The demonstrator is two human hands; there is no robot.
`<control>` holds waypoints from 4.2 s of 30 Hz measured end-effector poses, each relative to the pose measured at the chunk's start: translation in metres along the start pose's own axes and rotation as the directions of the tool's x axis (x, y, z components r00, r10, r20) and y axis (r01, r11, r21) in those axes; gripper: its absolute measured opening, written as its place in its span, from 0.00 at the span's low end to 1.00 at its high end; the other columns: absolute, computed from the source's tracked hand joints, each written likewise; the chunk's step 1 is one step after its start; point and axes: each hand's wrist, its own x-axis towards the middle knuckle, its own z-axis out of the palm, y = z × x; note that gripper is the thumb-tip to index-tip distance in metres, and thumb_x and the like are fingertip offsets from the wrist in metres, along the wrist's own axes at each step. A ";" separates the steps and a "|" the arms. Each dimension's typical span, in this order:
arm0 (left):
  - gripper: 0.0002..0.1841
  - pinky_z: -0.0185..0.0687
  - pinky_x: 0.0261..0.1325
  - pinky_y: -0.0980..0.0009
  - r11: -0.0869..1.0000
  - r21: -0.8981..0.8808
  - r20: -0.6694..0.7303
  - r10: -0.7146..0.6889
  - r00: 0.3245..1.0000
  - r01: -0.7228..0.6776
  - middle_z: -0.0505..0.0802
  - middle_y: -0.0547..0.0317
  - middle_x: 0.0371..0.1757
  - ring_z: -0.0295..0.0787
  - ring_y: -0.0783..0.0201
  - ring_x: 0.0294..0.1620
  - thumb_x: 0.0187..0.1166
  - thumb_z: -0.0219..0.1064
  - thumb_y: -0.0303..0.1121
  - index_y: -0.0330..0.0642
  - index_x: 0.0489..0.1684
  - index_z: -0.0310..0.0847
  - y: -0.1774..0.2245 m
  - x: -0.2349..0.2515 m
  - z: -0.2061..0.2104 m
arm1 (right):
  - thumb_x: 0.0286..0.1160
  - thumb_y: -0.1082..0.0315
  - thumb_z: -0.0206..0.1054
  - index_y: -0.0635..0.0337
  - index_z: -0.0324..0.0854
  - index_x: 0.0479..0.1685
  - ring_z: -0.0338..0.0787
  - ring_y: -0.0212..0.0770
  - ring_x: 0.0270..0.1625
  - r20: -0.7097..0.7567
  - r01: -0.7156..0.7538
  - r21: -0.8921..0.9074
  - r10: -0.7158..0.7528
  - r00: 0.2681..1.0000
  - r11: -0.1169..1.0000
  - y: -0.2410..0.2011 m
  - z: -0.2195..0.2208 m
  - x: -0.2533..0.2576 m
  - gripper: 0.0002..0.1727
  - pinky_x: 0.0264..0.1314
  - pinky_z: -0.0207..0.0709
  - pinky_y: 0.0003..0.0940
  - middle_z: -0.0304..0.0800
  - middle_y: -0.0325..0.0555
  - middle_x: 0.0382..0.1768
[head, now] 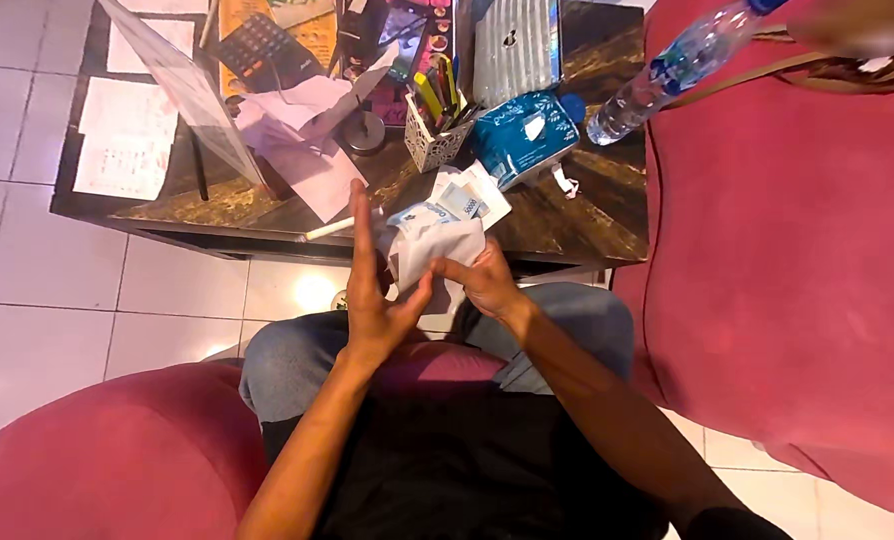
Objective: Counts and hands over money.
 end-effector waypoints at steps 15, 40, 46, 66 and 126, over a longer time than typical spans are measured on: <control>0.68 0.86 0.70 0.61 0.972 -0.215 -0.194 -0.133 0.972 0.090 0.54 0.47 0.93 0.75 0.55 0.78 0.52 0.90 0.34 0.41 0.95 0.37 0.006 -0.006 0.023 | 0.63 0.64 0.74 0.67 0.89 0.52 0.89 0.51 0.59 0.139 0.337 -0.820 -0.409 0.902 0.463 0.008 0.032 -0.012 0.19 0.59 0.86 0.41 0.85 0.66 0.60; 0.50 0.94 0.56 0.58 0.791 -0.475 0.082 -0.397 0.914 0.386 0.67 0.44 0.87 0.90 0.51 0.61 0.68 0.71 0.11 0.36 0.93 0.44 -0.025 0.020 0.001 | 0.84 0.70 0.64 0.68 0.78 0.63 0.94 0.45 0.53 -0.237 -0.141 0.009 0.140 0.961 0.990 -0.011 -0.014 0.027 0.15 0.61 0.90 0.46 0.93 0.53 0.50; 0.61 0.97 0.53 0.58 0.849 -0.329 0.075 -0.414 0.907 0.414 0.70 0.45 0.86 0.91 0.51 0.61 0.53 0.85 0.15 0.39 0.94 0.45 -0.027 0.020 0.001 | 0.62 0.70 0.83 0.67 0.70 0.71 0.94 0.48 0.56 -0.272 -0.161 0.005 0.157 0.950 0.987 -0.008 -0.014 0.026 0.36 0.62 0.91 0.48 0.91 0.54 0.54; 0.51 0.93 0.62 0.55 0.851 -0.439 -0.104 -0.367 0.924 0.289 0.66 0.43 0.88 0.85 0.47 0.70 0.63 0.74 0.11 0.34 0.92 0.46 -0.035 0.026 -0.020 | 0.84 0.63 0.67 0.56 0.65 0.77 0.91 0.49 0.60 -0.295 -0.176 0.296 0.265 0.918 0.939 -0.012 -0.015 0.031 0.26 0.63 0.88 0.51 0.88 0.53 0.59; 0.47 0.94 0.53 0.60 0.902 -0.357 -0.213 -0.332 0.919 0.243 0.70 0.48 0.88 0.94 0.61 0.51 0.75 0.76 0.31 0.49 0.95 0.48 0.017 -0.069 -0.011 | 0.70 0.74 0.73 0.71 0.84 0.54 0.92 0.46 0.50 -0.165 -0.077 -0.551 -0.018 0.986 0.831 -0.048 0.046 -0.050 0.15 0.57 0.86 0.50 0.92 0.58 0.47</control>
